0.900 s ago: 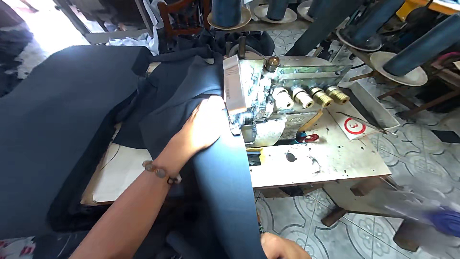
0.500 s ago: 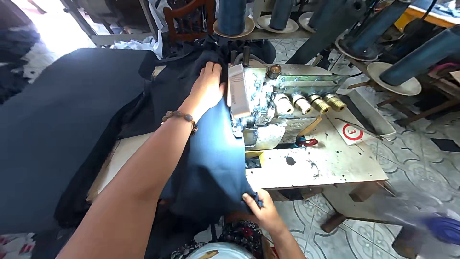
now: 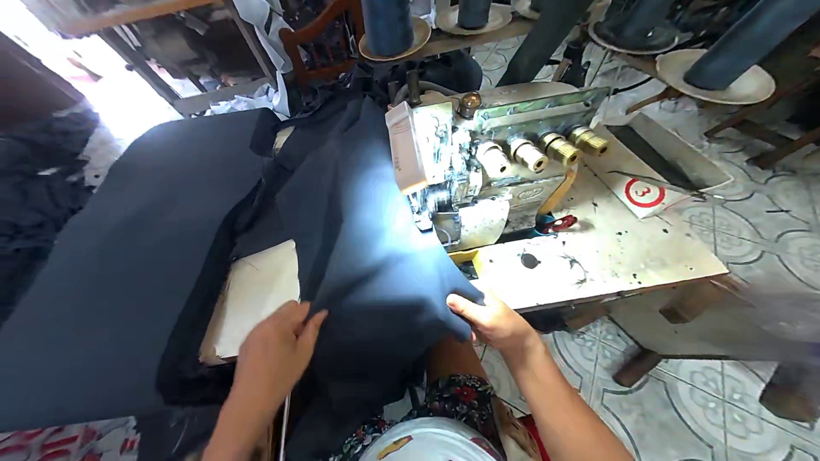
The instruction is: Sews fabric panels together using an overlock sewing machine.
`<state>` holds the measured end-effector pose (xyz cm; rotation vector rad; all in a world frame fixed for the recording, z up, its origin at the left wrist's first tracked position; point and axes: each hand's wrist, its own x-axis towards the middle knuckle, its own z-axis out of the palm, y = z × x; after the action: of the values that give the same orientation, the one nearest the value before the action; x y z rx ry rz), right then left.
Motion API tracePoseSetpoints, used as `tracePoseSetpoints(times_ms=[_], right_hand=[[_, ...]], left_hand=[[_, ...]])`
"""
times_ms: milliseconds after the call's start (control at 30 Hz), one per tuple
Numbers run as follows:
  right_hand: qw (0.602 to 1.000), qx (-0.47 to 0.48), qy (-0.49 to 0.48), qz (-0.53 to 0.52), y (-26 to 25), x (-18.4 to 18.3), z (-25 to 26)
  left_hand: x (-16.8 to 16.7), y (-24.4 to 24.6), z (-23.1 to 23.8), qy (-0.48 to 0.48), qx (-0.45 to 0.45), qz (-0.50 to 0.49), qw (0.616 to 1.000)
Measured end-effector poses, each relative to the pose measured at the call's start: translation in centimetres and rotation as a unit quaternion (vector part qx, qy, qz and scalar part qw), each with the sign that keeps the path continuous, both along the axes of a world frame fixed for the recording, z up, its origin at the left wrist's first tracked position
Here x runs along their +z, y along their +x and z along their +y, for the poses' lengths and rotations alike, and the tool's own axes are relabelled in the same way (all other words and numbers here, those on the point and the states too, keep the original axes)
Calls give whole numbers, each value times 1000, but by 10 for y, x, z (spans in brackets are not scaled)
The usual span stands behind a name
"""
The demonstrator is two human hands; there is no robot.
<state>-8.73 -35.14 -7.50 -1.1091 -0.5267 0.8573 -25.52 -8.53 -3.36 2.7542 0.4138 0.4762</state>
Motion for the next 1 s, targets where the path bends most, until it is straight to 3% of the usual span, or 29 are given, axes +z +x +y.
tracePoseSetpoints(times_ms=[167,267,400,467,500,567,633,733,767,800,900,1000], right_hand=[[956,-85,147,238,-15,19,50],[951,-78,168,246,-17,28,70],[995,-47,78,48,-8,21,70],[989,-87,4,-119,-4,11,61],[967,-128,-38,-216,-2,4,55],[886,-213,-122,-392,5,-12,40],[811,-248,-181,-498,15,-28,28],[777,-228,-219,-544,20,-34,27],[776,-215,-228,-547,19,-34,30],[778,-208,-233,-545,19,-33,33],[785,-203,-228,-539,19,-34,34],[777,-213,-223,-549,19,-35,32]], left_hand=[[72,84,25,-3,29,33,999],[89,139,29,-77,28,45,996],[88,199,35,-71,39,42,996],[73,201,45,-50,-7,33,998],[63,192,51,-43,-45,37,997],[57,154,54,-15,-73,95,993],[59,103,46,32,-76,189,979],[51,51,4,19,-69,428,901],[47,52,-3,12,-63,502,863],[43,60,2,10,-60,521,851],[30,118,64,12,-53,456,889],[31,212,124,58,0,403,913]])
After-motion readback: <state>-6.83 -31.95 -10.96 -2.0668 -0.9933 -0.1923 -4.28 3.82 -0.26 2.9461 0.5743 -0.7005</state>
